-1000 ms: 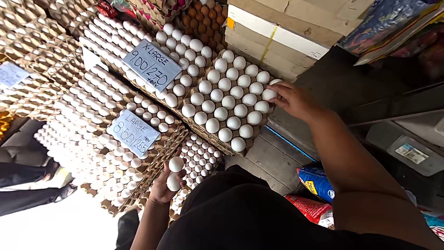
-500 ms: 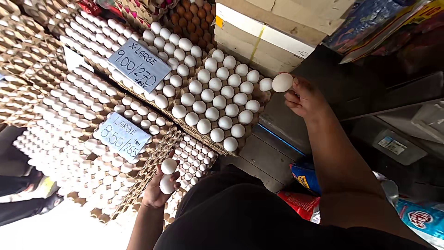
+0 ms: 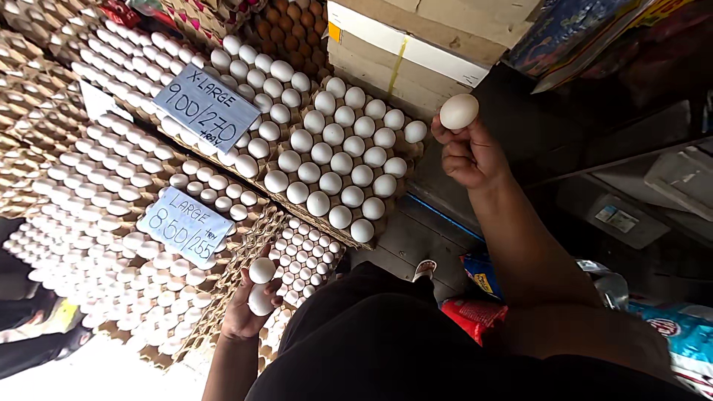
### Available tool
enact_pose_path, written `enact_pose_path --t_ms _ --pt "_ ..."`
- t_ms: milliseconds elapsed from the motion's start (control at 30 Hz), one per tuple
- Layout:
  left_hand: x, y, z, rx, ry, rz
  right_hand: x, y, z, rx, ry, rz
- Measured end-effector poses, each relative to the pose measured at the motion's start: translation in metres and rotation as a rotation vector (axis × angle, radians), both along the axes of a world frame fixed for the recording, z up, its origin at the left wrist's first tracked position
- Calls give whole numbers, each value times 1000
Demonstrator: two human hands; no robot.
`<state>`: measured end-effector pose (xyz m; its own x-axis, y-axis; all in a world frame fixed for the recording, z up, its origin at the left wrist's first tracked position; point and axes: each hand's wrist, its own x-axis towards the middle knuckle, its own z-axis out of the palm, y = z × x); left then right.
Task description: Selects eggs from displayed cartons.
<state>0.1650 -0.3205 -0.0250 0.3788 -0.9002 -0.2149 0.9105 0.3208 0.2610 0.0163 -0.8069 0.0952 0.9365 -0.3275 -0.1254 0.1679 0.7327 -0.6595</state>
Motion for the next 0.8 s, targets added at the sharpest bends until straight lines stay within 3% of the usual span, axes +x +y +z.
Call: enact_pose_path --t_ms 367,467,567,667,800 --pt "3 0 1 -13 6 10 3 3 2 21 17 8" --pt "4 0 0 -14 -3 6 5 5 4 -62 88 -45" --pt "4 -1 -1 2 -1 10 9 16 7 -450 393 -222" --pt "2 -4 1 -1 6 13 13 23 -3 -990 577 -360" --pt "3 -12 4 -17 1 1 17 26 -10 -1694 651 -307"
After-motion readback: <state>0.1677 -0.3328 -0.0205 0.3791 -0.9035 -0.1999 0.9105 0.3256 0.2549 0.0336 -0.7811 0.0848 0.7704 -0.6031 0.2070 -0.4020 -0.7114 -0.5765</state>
